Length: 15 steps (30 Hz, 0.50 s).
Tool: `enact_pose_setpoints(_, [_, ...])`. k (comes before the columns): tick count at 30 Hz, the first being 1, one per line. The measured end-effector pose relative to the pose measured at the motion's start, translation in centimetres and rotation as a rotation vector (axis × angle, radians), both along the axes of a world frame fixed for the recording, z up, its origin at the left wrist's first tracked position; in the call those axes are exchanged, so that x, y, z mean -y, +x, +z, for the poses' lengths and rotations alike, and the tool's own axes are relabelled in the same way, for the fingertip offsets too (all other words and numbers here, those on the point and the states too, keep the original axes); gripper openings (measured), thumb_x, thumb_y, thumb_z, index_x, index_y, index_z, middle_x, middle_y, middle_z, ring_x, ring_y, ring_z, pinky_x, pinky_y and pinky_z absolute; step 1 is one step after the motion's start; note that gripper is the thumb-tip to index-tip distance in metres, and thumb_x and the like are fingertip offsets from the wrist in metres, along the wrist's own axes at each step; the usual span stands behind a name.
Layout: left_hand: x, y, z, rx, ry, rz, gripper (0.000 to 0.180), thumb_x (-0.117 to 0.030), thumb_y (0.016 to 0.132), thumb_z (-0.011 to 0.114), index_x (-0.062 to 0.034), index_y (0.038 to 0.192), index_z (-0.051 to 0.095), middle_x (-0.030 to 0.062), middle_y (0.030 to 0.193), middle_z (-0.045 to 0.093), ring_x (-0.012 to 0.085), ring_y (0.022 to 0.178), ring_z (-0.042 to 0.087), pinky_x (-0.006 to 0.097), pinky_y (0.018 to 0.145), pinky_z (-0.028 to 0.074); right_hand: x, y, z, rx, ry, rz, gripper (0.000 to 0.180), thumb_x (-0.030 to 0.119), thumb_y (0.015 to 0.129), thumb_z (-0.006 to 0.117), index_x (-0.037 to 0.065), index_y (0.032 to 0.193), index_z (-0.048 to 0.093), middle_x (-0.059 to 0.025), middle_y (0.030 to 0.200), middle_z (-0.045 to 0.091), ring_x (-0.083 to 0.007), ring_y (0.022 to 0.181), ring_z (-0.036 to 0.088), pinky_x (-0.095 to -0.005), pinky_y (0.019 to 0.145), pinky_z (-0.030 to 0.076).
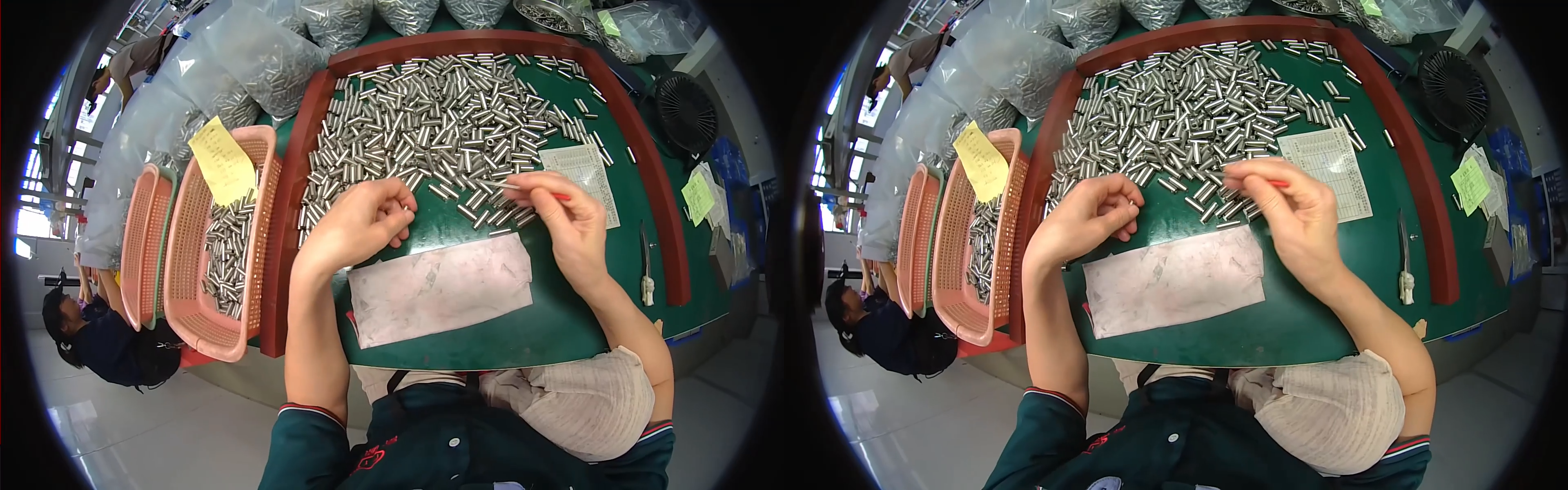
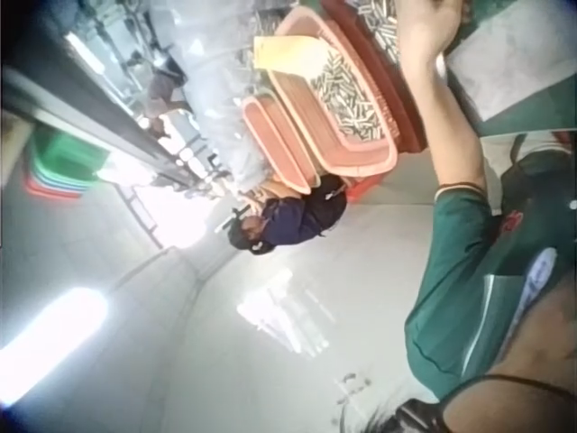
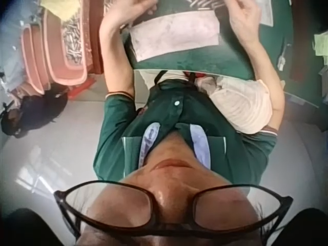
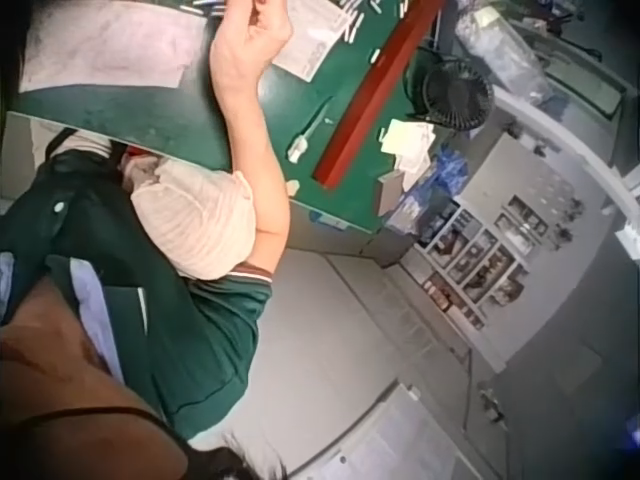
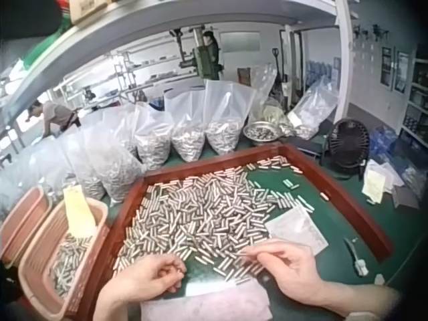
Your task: Inspecting and cleaning the interior of small cylindrical metal parts using a thin pick tool at a workbench.
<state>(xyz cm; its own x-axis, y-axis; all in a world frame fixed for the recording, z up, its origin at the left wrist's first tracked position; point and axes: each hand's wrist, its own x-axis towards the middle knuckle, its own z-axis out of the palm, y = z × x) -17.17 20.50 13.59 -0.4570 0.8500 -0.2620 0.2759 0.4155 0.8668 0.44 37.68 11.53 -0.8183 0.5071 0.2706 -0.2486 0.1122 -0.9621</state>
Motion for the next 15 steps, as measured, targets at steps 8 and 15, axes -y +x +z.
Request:
enact_pose_setpoints(8, [-1.0, 0.4, 0.3, -0.281, 0.160, 0.210, 0.011, -0.004, 0.082, 0.052, 0.0037, 0.089, 0.054, 0.0073, 0.070, 0.059, 0.0119, 0.063, 0.058, 0.023, 0.059, 0.048, -0.5, 1.3, 1.1, -0.090, 0.064, 0.099, 0.015, 0.001, 0.090, 0.043, -0.005, 0.091, 0.056, -0.0130, 0.089, 0.059, -0.0174, 0.077, 0.062, -0.0262, 0.072, 0.050])
enact_pose_setpoints(15, [-3.4, 2.4, -2.1, -0.130, 0.217, 0.076, 0.012, -0.002, 0.084, 0.052, 0.0038, 0.095, 0.055, 0.0078, 0.086, 0.063, 0.0121, 0.080, 0.061, 0.022, 0.073, 0.047, -1.0, 0.8, 1.4, -0.158, 0.714, -0.054, 0.005, -0.006, 0.076, 0.056, -0.003, 0.079, 0.056, -0.0116, 0.074, 0.058, -0.0207, 0.062, 0.057, -0.0263, 0.054, 0.045])
